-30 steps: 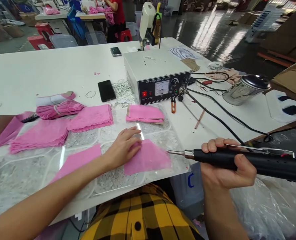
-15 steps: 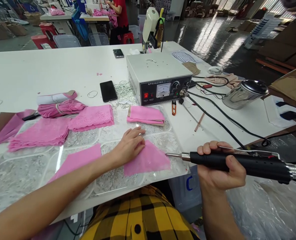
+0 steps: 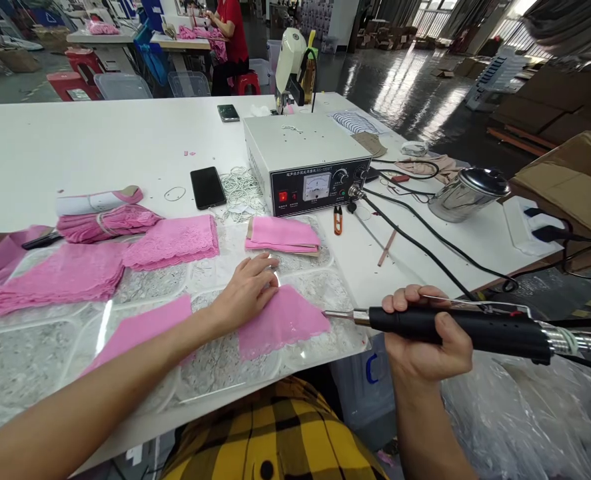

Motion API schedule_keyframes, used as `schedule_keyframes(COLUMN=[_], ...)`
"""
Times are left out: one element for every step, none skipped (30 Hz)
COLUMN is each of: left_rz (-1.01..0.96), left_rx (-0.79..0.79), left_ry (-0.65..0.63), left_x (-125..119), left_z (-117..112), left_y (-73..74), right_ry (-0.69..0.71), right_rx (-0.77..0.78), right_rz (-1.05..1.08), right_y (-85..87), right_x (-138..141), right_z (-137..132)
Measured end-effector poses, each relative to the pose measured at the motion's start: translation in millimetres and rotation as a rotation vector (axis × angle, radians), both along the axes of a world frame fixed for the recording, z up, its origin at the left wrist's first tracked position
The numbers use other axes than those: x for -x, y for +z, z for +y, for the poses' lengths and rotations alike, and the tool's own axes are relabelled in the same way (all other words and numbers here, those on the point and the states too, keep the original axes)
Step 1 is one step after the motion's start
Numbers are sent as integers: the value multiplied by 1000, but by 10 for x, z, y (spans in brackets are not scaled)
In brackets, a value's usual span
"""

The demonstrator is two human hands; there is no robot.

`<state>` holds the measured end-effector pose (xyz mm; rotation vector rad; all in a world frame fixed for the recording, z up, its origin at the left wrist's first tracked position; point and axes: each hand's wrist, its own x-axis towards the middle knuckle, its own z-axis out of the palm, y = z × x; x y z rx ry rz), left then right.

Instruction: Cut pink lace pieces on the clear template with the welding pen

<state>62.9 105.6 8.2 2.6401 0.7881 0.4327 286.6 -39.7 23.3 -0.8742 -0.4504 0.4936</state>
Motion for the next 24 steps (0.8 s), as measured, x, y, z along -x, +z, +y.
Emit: schedule_keyframes(left_rz=[1, 1, 1, 0, -2, -2, -3, -4, -5, -5, -6, -7, -8, -8, -10, -14, -21, -31, -41, -52, -62, -70, -77, -80], left_rx=[-2, -4, -6, -8, -12, -16, -23, -33, -44, -56, -69, -78, -87, -93, -98, -103, -108, -113, -117, -122, -129, -136, -143, -151], left_ry=[-1, -1, -1, -1, -1, 0, 0, 3, 7, 13, 20, 26, 30, 33, 33, 33, 30, 28, 24, 19, 17, 15, 16, 16], left_x=[6, 13, 20, 25, 29, 32, 34, 34, 34, 32, 30, 28, 25, 22, 20, 19, 18, 19, 20, 23, 26, 30, 34, 38], left_z=[3, 3, 0, -5, -14, -25, -39, -54, -69, -84, -98, -109, -118, -125, -129, -132, -134, -135, -137, -138, -139, -139, -140, -140], left_y=[-7, -12, -18, -22, -26, -30, -32, -34, -35, -36, -37, -39, -41, -44, -48, -53, -59, -65, -72, -78, -85, -92, -99, -105], right_ry=[-1, -2, -3, -3, -4, -7, -11, -16, -21, -25, -27, -23, -14, -2, 12, 26, 37, 45, 51, 55, 59, 61, 64, 65], right_rx=[-3, -7, -12, -15, -17, -18, -19, -18, -19, -22, -28, -34, -42, -50, -57, -62, -63, -63, -62, -61, -62, -64, -66, -67], right_rz=[6, 12, 19, 26, 32, 39, 43, 46, 48, 48, 46, 43, 39, 35, 31, 28, 27, 25, 25, 27, 29, 31, 33, 34], right_y=[-1, -2, -4, -4, -3, -1, 2, 7, 13, 20, 27, 34, 40, 44, 46, 46, 43, 37, 30, 22, 13, 4, -4, -10], right_x=[0, -1, -1, -3, -5, -7, -11, -17, -24, -32, -42, -53, -62, -71, -76, -79, -80, -77, -72, -67, -62, -58, -55, -55], right_z=[0, 0, 0, 1, 1, 0, -2, -6, -13, -22, -35, -49, -64, -78, -91, -101, -108, -111, -111, -109, -106, -102, -100, -100])
